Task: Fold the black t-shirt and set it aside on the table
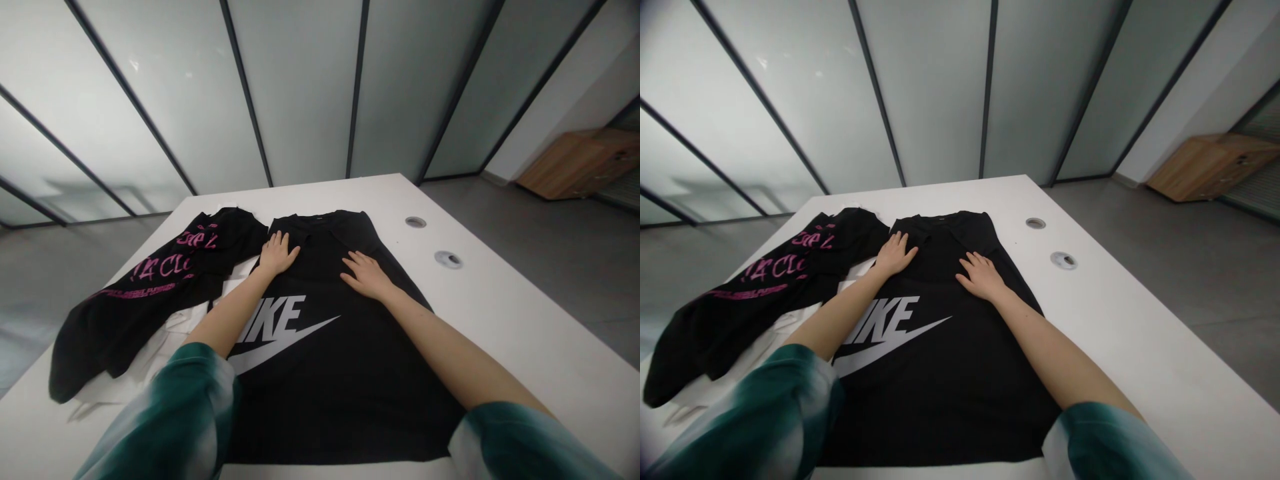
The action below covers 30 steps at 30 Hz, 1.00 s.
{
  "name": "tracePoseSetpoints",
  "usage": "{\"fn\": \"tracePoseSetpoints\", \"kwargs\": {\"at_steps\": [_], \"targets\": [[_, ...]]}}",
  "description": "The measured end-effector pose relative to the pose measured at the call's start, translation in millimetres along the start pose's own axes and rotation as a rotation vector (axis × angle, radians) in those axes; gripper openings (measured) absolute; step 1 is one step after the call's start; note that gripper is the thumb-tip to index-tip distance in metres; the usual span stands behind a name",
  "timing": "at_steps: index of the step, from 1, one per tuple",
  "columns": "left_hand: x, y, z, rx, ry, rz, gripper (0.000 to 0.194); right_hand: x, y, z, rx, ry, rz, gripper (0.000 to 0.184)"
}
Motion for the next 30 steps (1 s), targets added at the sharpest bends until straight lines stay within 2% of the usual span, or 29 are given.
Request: {"fn": "tracePoseSetpoints", "kwargs": {"at_steps": [3,7,11,14,16,21,25,30], "targets": [[11.5,10.3,-5.0,-0.009,-0.016,0.061,0.078,0.5,-0.4,-0.2,-0.003,-0.01,0.0,0.064],[21.1,8.7,-7.8,-0.034,0.018,0.107,0.08,1.8,-0.4,-1.8,-0.003,-0.026,-0.006,0.064],[7.3,12.8,-19.4,0.061,0.073,0.033,0.076,-7.7,1.1,-2.1,0.0,-0.068,-0.079,0.059],[-4.4,33.3,-24.9,0.141,0.028,-0.008,0.074,-23.1,3.2,-10.2,0.064,-0.091,-0.202,0.054],[-4.8,49.2,-19.0,0.123,-0.02,0.012,0.077,-27.9,4.2,-20.5,0.141,-0.071,-0.249,0.055],[11.0,71.5,5.6,0.05,-0.036,0.106,0.079,-7.9,1.9,-45.4,0.295,0.042,-0.133,0.076],[18.8,71.0,11.9,0.044,-0.009,0.108,0.077,4.3,-0.9,-49.8,0.291,0.05,-0.075,0.083],[19.2,63.1,9.8,0.035,0.002,0.102,0.078,3.7,-5.0,-49.2,0.315,0.05,-0.038,0.084]]}}
Point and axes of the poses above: each hand's wrist, its own y-axis away from the middle knuckle, its own x-axis out of the palm, z = x × y, the point moved 9 cm from there along -y, towards the middle knuckle
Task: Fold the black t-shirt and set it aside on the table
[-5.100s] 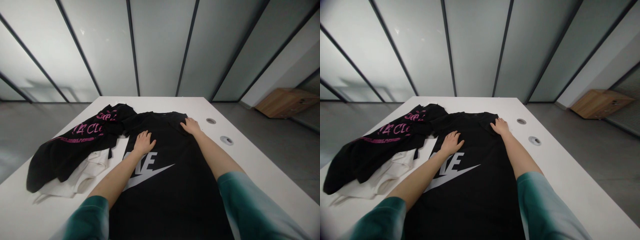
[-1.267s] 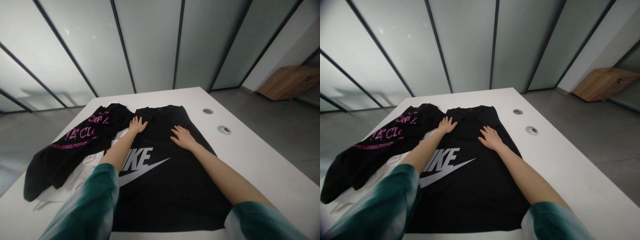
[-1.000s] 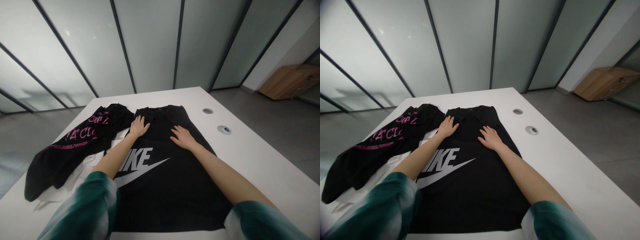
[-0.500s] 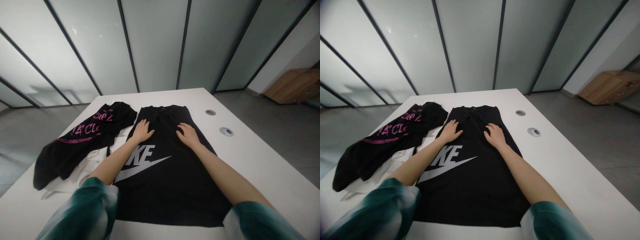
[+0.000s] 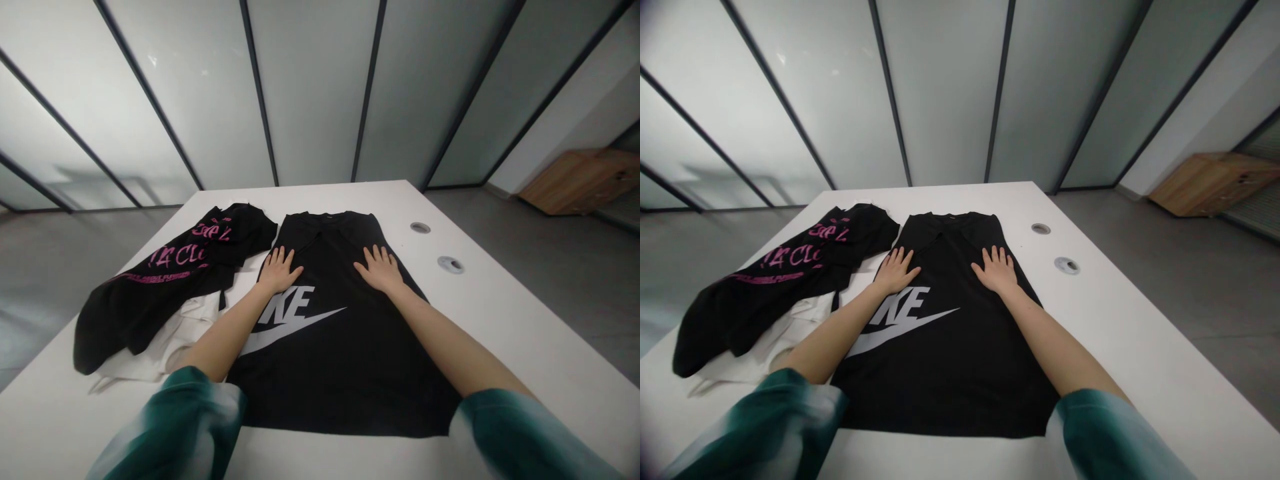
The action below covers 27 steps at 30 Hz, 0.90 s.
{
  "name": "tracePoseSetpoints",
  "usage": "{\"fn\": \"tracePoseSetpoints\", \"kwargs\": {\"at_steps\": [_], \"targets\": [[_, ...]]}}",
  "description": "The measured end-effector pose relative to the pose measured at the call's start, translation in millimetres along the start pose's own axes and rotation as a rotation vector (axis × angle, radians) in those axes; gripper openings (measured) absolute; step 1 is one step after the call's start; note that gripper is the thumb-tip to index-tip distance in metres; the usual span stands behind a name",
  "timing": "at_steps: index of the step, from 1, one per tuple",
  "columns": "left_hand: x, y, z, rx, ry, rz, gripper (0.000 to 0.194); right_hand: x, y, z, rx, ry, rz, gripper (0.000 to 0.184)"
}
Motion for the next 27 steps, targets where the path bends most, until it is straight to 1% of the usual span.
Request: {"fn": "tracePoseSetpoints", "kwargs": {"at_steps": [4,7,9,11,13,16,19,21,23,27], "targets": [[-0.7,-7.2,-0.5,-0.006,0.006,0.001,0.08,-4.3,-6.7,3.3,0.007,-0.013,0.028,0.085],[-1.3,-9.6,-0.9,-0.006,0.004,-0.007,0.079,-4.8,-12.5,-1.3,0.027,-0.031,0.082,0.086],[-1.8,-9.6,-1.8,-0.001,0.002,-0.011,0.079,-3.5,-15.4,-6.3,0.008,-0.057,0.121,0.081],[-1.9,-9.1,-2.6,0.001,0.0,-0.008,0.08,-1.8,-16.9,-11.0,-0.05,-0.077,0.145,0.075],[-2.2,-8.6,-3.1,0.0,-0.006,-0.005,0.081,-1.0,-16.9,-15.0,-0.127,-0.085,0.137,0.072],[-3.3,-8.3,-3.5,-0.006,-0.026,-0.01,0.08,-3.1,-14.8,-19.8,-0.215,-0.088,0.071,0.073],[-4.0,-8.2,-4.2,-0.004,-0.038,-0.012,0.079,-10.0,-11.2,-21.4,-0.25,-0.082,-0.024,0.071],[-4.3,-8.0,-4.4,-0.002,-0.037,-0.014,0.079,-13.4,-8.7,-20.8,-0.243,-0.056,-0.055,0.069],[-4.3,-7.7,-3.9,-0.003,-0.033,-0.016,0.078,-13.4,-6.6,-18.9,-0.225,-0.009,-0.04,0.07],[-4.1,-8.4,-2.7,-0.008,-0.023,-0.02,0.078,-7.6,-5.4,-14.7,-0.196,0.079,0.059,0.072]]}}
Point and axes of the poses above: each hand's wrist, its own y-axis away from the middle knuckle, its own x-axis out of the palm, z = x × y, the point moved 9 cm from there along -y, towards the middle knuckle
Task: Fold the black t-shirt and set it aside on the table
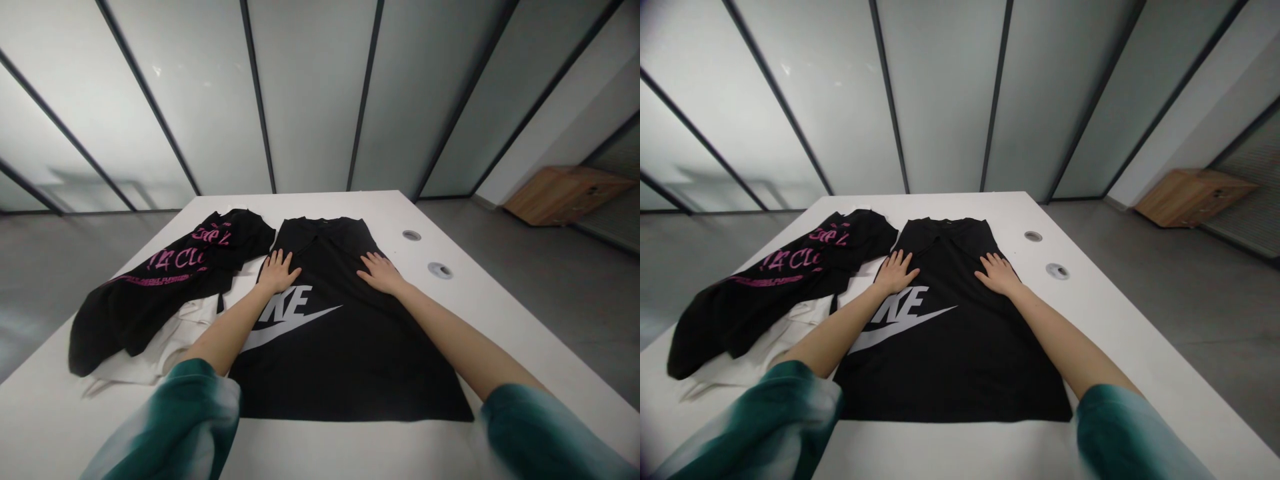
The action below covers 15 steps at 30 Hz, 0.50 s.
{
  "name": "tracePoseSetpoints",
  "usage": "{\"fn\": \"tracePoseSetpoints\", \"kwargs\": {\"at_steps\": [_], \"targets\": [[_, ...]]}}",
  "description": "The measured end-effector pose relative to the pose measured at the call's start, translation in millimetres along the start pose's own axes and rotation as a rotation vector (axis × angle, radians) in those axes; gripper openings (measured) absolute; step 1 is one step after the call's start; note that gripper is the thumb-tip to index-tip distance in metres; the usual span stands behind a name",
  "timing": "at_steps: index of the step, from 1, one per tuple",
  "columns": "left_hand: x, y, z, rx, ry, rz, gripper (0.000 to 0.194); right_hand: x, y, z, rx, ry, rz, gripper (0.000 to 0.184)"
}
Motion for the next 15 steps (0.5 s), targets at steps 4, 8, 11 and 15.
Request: {"fn": "tracePoseSetpoints", "kwargs": {"at_steps": [4,8,11,15], "targets": [[0.3,-7.4,-0.2,-0.004,0.021,0.001,0.078,-0.8,-5.4,-0.1,0.016,0.022,0.024,0.073],[0.8,-21.3,-1.5,-0.013,0.057,0.007,0.077,-9.3,-12.6,3.0,0.02,0.074,0.0,0.069],[-9.7,-24.9,-4.0,0.007,0.112,-0.065,0.075,-27.4,-10.5,10.0,0.003,0.119,-0.086,0.065],[-45.6,-2.4,0.3,0.094,0.199,-0.298,0.055,-53.7,14.4,4.8,0.046,0.133,-0.182,0.058]]}}
Point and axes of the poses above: each hand's wrist, its own y-axis away from the middle knuckle, its own x-axis out of the palm, z = x × y, the point moved 9 cm from there along -y, towards the middle knuckle
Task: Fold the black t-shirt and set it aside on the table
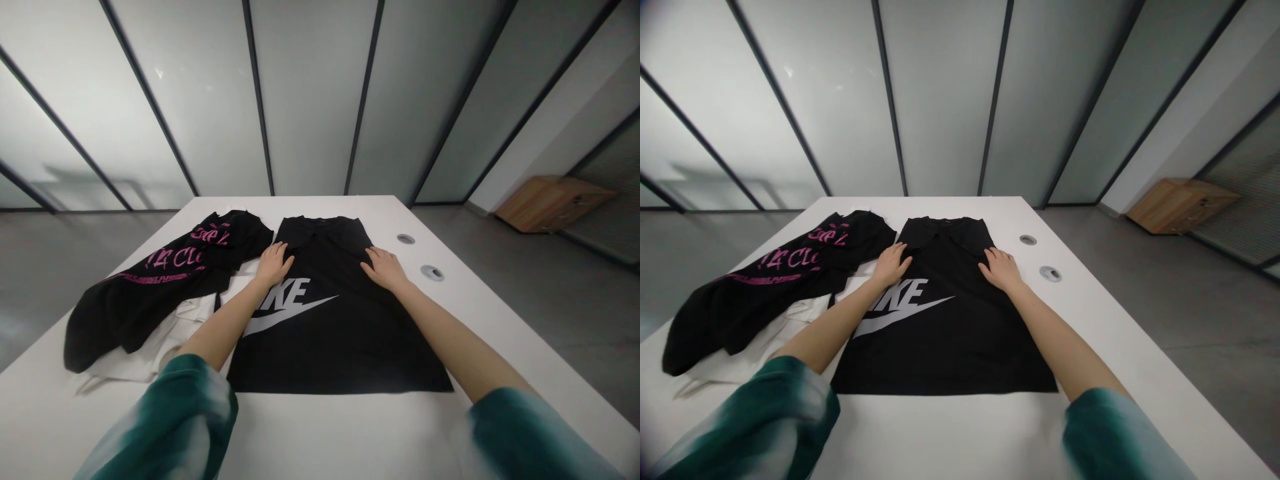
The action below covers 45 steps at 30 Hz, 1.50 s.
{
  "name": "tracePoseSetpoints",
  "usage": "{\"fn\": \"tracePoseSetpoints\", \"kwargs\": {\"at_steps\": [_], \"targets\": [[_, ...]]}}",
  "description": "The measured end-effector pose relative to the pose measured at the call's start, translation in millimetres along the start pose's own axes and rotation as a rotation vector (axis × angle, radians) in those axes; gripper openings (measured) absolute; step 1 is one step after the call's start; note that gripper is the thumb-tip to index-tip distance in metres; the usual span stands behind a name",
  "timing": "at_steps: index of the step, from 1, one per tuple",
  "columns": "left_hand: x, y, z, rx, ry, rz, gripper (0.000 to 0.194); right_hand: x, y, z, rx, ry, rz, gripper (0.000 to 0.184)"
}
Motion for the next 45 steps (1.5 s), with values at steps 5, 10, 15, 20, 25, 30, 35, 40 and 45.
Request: {"fn": "tracePoseSetpoints", "kwargs": {"at_steps": [5,10,15,20,25,30,35,40,45], "targets": [[-28.7,44.7,36.1,-0.132,-0.116,0.089,0.046,-6.3,52.5,-44.1,0.228,-0.003,0.118,0.048],[-23.2,85.8,57.9,-0.286,-0.167,0.315,0.064,0.2,95.3,-62.6,0.391,-0.05,0.263,0.05],[-11.9,94.4,38.1,-0.226,-0.163,0.447,0.048,5.5,108.5,-47.1,0.35,-0.043,0.42,0.035],[-13.5,81.6,35.9,-0.273,-0.161,0.382,0.029,6.8,94.1,-47.9,0.37,-0.035,0.368,0.031],[-10.4,50.2,45.8,-0.375,-0.106,0.225,0.034,7.8,61.1,-54.4,0.441,-0.067,0.216,0.038],[-13.6,41.9,61.8,-0.44,0.085,0.157,0.063,5.2,57.7,-56.5,0.431,-0.104,0.166,0.058],[-17.2,88.1,57.2,-0.275,0.43,0.379,0.085,7.1,94.2,-61.9,0.269,-0.183,0.236,0.072],[-24.3,136.8,37.2,-0.166,0.652,0.664,0.065,6.8,126.5,-55.7,0.094,-0.535,0.405,0.058],[-38.3,124.4,32.7,-0.16,0.943,0.613,0.031,-10.9,123.4,-44.9,0.054,-0.865,0.477,0.041]]}}
Point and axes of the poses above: each hand's wrist, its own y-axis away from the middle knuckle, its own x-axis out of the palm, z = x × y, the point moved 9 cm from there along -y, towards the middle knuckle
